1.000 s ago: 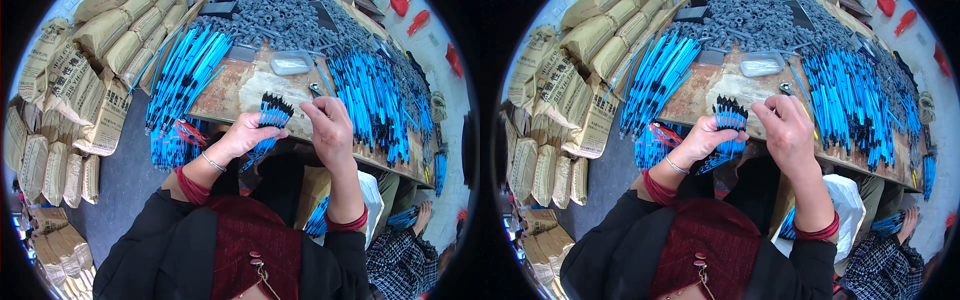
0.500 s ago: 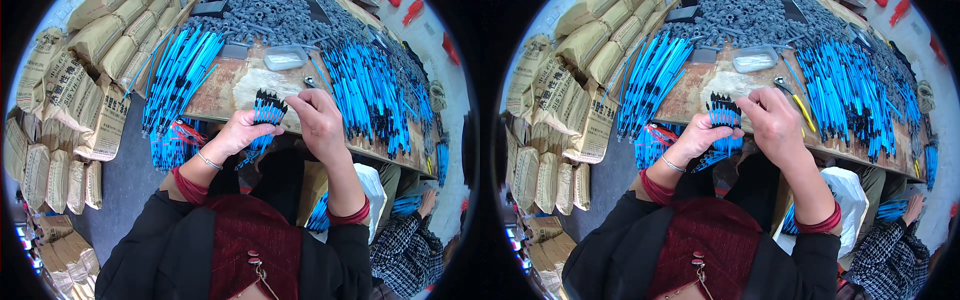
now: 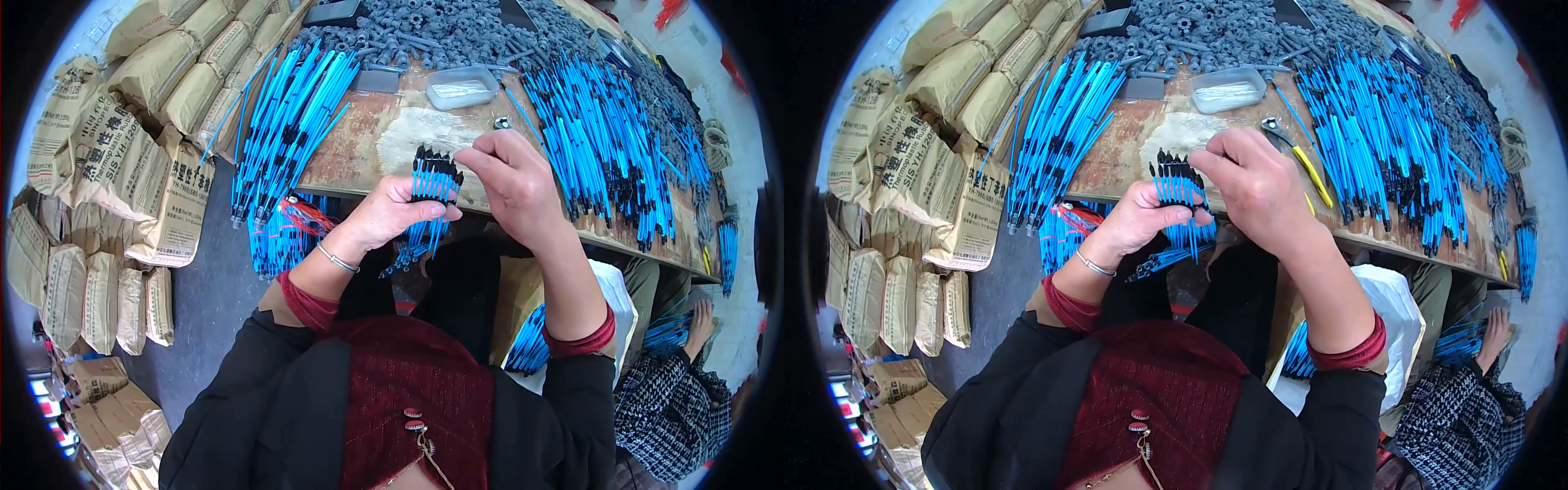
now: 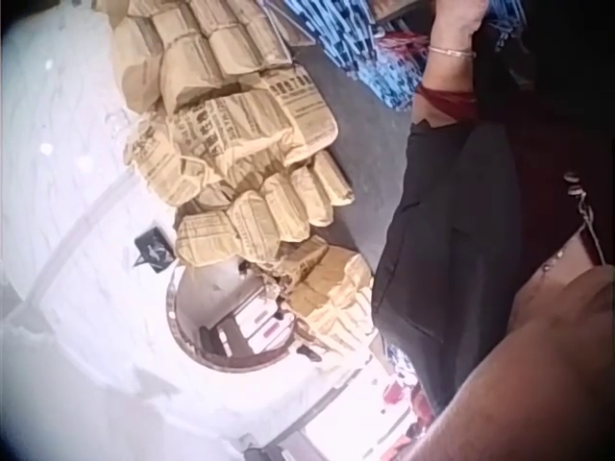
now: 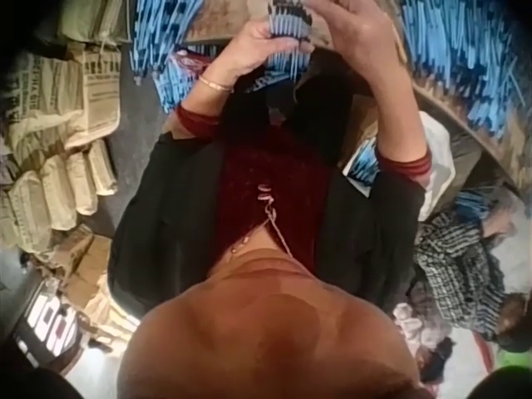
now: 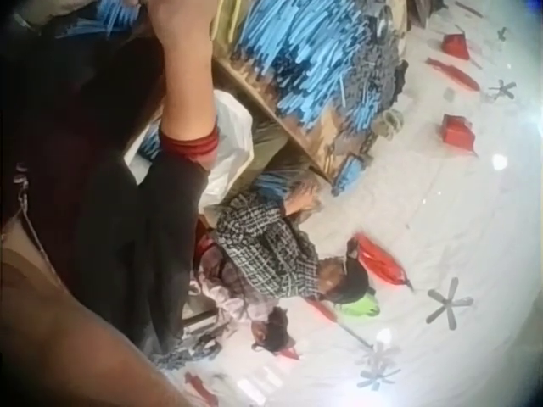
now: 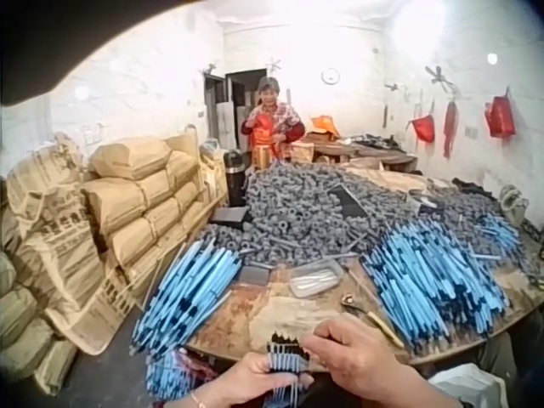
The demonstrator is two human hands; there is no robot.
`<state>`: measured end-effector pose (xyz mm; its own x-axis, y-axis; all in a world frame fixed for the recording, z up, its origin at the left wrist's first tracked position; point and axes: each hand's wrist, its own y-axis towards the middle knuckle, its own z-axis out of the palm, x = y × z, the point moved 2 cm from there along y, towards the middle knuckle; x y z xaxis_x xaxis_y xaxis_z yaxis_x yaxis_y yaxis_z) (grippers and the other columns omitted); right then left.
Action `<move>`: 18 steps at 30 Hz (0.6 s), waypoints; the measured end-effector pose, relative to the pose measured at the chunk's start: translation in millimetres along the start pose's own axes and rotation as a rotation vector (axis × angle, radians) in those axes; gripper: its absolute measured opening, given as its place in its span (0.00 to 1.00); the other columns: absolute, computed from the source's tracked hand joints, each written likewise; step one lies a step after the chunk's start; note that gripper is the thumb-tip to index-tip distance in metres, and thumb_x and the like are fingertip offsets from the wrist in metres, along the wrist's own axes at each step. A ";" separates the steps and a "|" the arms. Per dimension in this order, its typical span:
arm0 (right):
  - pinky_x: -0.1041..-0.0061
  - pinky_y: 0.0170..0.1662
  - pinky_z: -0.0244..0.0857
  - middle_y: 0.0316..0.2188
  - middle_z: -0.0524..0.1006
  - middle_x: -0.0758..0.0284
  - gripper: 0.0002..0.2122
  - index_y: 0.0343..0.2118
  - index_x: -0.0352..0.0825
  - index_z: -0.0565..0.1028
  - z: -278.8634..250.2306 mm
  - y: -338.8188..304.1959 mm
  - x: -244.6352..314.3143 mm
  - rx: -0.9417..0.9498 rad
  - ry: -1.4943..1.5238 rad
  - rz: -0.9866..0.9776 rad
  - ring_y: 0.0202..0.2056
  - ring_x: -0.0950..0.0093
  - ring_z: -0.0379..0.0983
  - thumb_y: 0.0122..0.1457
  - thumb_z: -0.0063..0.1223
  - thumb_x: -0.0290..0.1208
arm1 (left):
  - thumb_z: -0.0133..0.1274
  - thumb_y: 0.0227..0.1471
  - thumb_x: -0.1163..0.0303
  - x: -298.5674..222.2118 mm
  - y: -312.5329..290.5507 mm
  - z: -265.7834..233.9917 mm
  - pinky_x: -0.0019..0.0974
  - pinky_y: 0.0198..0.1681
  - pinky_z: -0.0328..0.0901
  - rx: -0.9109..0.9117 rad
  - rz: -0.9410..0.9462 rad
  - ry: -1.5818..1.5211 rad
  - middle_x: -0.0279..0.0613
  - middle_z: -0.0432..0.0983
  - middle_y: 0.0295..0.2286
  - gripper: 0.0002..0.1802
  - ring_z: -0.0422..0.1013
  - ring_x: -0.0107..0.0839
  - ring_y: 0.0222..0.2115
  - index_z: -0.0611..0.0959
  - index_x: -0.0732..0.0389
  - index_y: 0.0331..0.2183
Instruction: The person assembles umbrella frame components by gathering plastic ribs, threading a wire through their ends, fitting them onto a central hub, and securing the wire using pliers.
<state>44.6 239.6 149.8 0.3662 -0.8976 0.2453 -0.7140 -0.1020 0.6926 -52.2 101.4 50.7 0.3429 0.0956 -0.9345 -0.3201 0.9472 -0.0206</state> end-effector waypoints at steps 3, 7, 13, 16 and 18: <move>0.73 0.26 0.63 0.26 0.71 0.64 0.11 0.31 0.31 0.75 -2.2 1.3 4.1 0.043 -0.076 -0.046 0.26 0.68 0.69 0.40 0.52 0.17 | 0.49 0.51 0.78 -1.8 -0.8 0.5 0.30 0.39 0.68 0.001 -0.003 0.027 0.38 0.76 0.33 0.11 0.74 0.31 0.37 0.77 0.64 0.40; 0.72 0.27 0.64 0.26 0.71 0.64 0.13 0.32 0.32 0.75 2.4 2.7 11.0 0.041 -0.083 -0.042 0.27 0.67 0.69 0.39 0.52 0.17 | 0.49 0.51 0.78 -2.8 -1.1 0.7 0.30 0.39 0.68 0.009 0.007 0.058 0.37 0.76 0.33 0.11 0.74 0.30 0.37 0.77 0.64 0.39; 0.72 0.33 0.65 0.29 0.72 0.64 0.13 0.35 0.32 0.74 2.8 1.5 10.5 0.079 0.039 0.019 0.31 0.66 0.70 0.43 0.50 0.16 | 0.49 0.51 0.78 -3.9 1.1 3.0 0.30 0.39 0.68 0.055 0.025 0.080 0.37 0.76 0.33 0.11 0.73 0.29 0.37 0.77 0.64 0.39; 0.72 0.39 0.64 0.34 0.73 0.64 0.14 0.40 0.32 0.72 9.2 4.7 12.1 0.012 0.254 0.138 0.37 0.67 0.70 0.47 0.49 0.18 | 0.49 0.51 0.78 -1.1 1.1 2.2 0.30 0.39 0.68 0.022 0.025 0.100 0.37 0.76 0.32 0.11 0.73 0.29 0.37 0.77 0.64 0.39; 0.73 0.45 0.63 0.39 0.73 0.64 0.15 0.45 0.33 0.70 14.0 7.3 11.5 -0.198 0.638 0.330 0.43 0.69 0.69 0.52 0.48 0.20 | 0.49 0.51 0.78 -0.2 0.8 0.5 0.30 0.39 0.68 0.009 0.027 0.107 0.37 0.76 0.32 0.11 0.73 0.28 0.37 0.77 0.64 0.39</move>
<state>35.2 222.5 148.2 0.4701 -0.4386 0.7659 -0.7479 0.2628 0.6096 -52.1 102.3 51.0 0.2377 0.0879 -0.9673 -0.3197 0.9475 0.0075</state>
